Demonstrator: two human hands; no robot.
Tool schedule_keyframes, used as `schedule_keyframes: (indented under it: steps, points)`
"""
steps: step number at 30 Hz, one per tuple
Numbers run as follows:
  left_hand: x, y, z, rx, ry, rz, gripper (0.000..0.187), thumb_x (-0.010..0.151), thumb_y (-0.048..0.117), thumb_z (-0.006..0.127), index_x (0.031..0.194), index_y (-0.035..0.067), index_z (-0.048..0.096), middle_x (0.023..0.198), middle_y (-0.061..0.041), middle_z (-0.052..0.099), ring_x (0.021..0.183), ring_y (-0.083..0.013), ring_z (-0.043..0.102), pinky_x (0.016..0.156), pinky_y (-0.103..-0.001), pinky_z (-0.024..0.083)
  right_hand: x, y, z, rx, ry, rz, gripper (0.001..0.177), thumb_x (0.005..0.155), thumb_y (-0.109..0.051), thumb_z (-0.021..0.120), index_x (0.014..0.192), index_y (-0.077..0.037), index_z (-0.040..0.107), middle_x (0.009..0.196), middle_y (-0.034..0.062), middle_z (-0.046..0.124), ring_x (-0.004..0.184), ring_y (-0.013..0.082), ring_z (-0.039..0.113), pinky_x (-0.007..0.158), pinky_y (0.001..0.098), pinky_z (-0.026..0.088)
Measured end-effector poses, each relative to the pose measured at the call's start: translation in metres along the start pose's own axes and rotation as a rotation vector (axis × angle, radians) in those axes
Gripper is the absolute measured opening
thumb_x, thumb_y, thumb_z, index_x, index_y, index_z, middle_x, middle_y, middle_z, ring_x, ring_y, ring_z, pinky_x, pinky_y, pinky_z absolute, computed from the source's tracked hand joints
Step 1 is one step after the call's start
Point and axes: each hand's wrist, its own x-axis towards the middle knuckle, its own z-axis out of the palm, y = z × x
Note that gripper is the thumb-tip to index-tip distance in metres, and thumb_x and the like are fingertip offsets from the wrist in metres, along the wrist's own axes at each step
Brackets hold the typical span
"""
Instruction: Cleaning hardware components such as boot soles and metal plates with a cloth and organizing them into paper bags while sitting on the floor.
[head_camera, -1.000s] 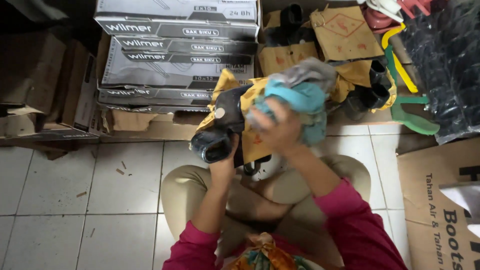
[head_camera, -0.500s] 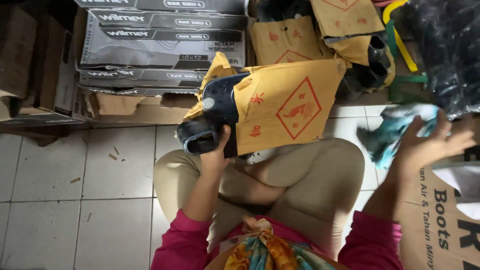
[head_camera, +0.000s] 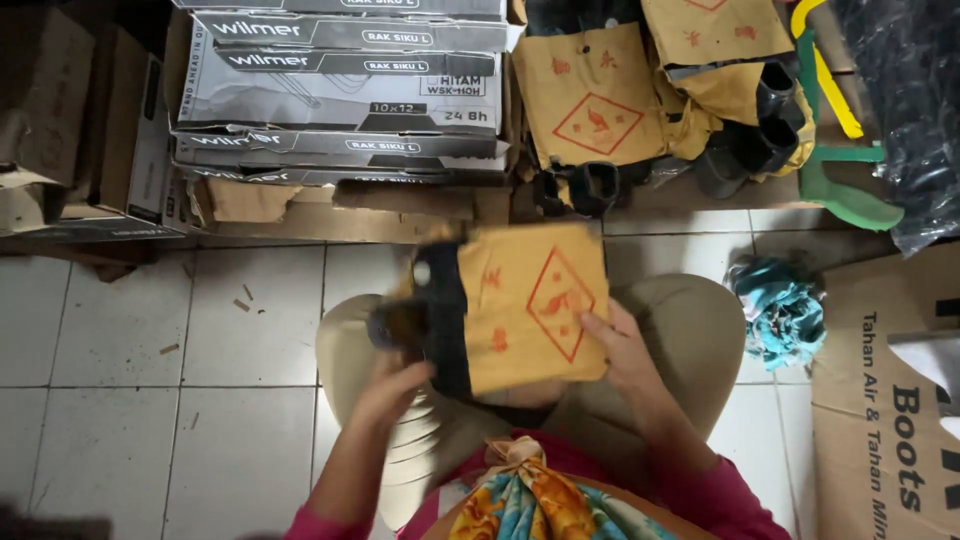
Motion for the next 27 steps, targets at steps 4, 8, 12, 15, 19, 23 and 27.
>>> schedule_keyframes:
  steps: [4, 8, 12, 15, 19, 23, 27]
  points:
    - [-0.013, -0.024, -0.027, -0.304, -0.164, -0.399, 0.085, 0.074, 0.059, 0.034, 0.134, -0.001, 0.038, 0.127, -0.015, 0.050, 0.086, -0.0186, 0.054, 0.065, -0.029, 0.045, 0.003, -0.002, -0.012, -0.071, -0.065, 0.288, 0.031, 0.081, -0.007, 0.065, 0.108, 0.004, 0.056, 0.082, 0.0172, 0.064, 0.068, 0.0273, 0.066, 0.058, 0.0437, 0.055]
    - [0.000, -0.067, -0.047, -0.644, -0.177, -0.505, 0.101, 0.065, 0.083, 0.039, 0.132, 0.006, 0.044, 0.125, -0.019, 0.051, 0.094, -0.0342, 0.058, 0.090, -0.055, 0.046, 0.057, 0.017, -0.051, -0.229, -0.142, 0.432, 0.032, 0.074, -0.006, 0.071, 0.104, 0.003, 0.062, 0.076, 0.0166, 0.064, 0.060, 0.0283, 0.066, 0.051, 0.0408, 0.055]
    - [0.033, -0.068, -0.016, -0.654, 0.158, -0.640, 0.052, 0.075, 0.044, 0.071, 0.108, 0.008, 0.056, 0.098, -0.016, 0.059, 0.072, -0.0341, 0.058, 0.070, -0.049, 0.056, 0.116, 0.006, -0.044, -0.338, -0.175, 0.528, 0.049, 0.070, -0.009, 0.074, 0.114, 0.003, 0.056, 0.080, 0.0139, 0.064, 0.063, 0.0252, 0.066, 0.054, 0.0387, 0.055]
    - [0.064, -0.073, -0.001, -0.639, 0.250, -0.574, 0.057, 0.069, 0.033, 0.075, 0.117, 0.011, 0.051, 0.114, -0.016, 0.049, 0.097, -0.0378, 0.053, 0.085, -0.054, 0.047, 0.205, 0.049, -0.126, -0.470, -0.142, 0.517, 0.049, 0.067, -0.013, 0.079, 0.110, 0.002, 0.059, 0.081, 0.0135, 0.065, 0.066, 0.0250, 0.067, 0.059, 0.0402, 0.056]
    - [0.090, -0.082, 0.025, -0.868, 0.337, -0.542, 0.056, 0.062, 0.009, 0.073, 0.113, 0.003, 0.048, 0.112, -0.021, 0.048, 0.099, -0.0422, 0.053, 0.088, -0.058, 0.046, 0.262, 0.079, -0.146, -0.262, 0.158, 0.575, 0.060, 0.081, -0.045, 0.067, 0.123, -0.005, 0.050, 0.109, 0.0139, 0.061, 0.104, 0.0307, 0.060, 0.085, 0.0504, 0.051]
    - [0.119, -0.125, 0.045, -1.016, 0.400, -0.456, 0.042, 0.059, -0.009, 0.072, 0.097, -0.005, 0.053, 0.102, -0.022, 0.045, 0.091, -0.0422, 0.056, 0.083, -0.063, 0.051, 0.281, 0.111, -0.094, -0.058, 0.099, 0.639, 0.056, 0.083, -0.052, 0.062, 0.116, -0.008, 0.050, 0.107, 0.0078, 0.063, 0.102, 0.0319, 0.062, 0.087, 0.0507, 0.051]
    - [0.144, -0.171, 0.041, -0.989, 0.396, -0.451, 0.046, 0.060, -0.008, 0.069, 0.102, -0.004, 0.053, 0.104, -0.019, 0.046, 0.092, -0.0366, 0.056, 0.086, -0.060, 0.050, 0.278, 0.158, -0.067, -0.227, 0.296, 0.522, 0.047, 0.072, -0.020, 0.077, 0.113, -0.008, 0.057, 0.098, 0.0048, 0.063, 0.083, 0.0269, 0.065, 0.061, 0.0422, 0.054]
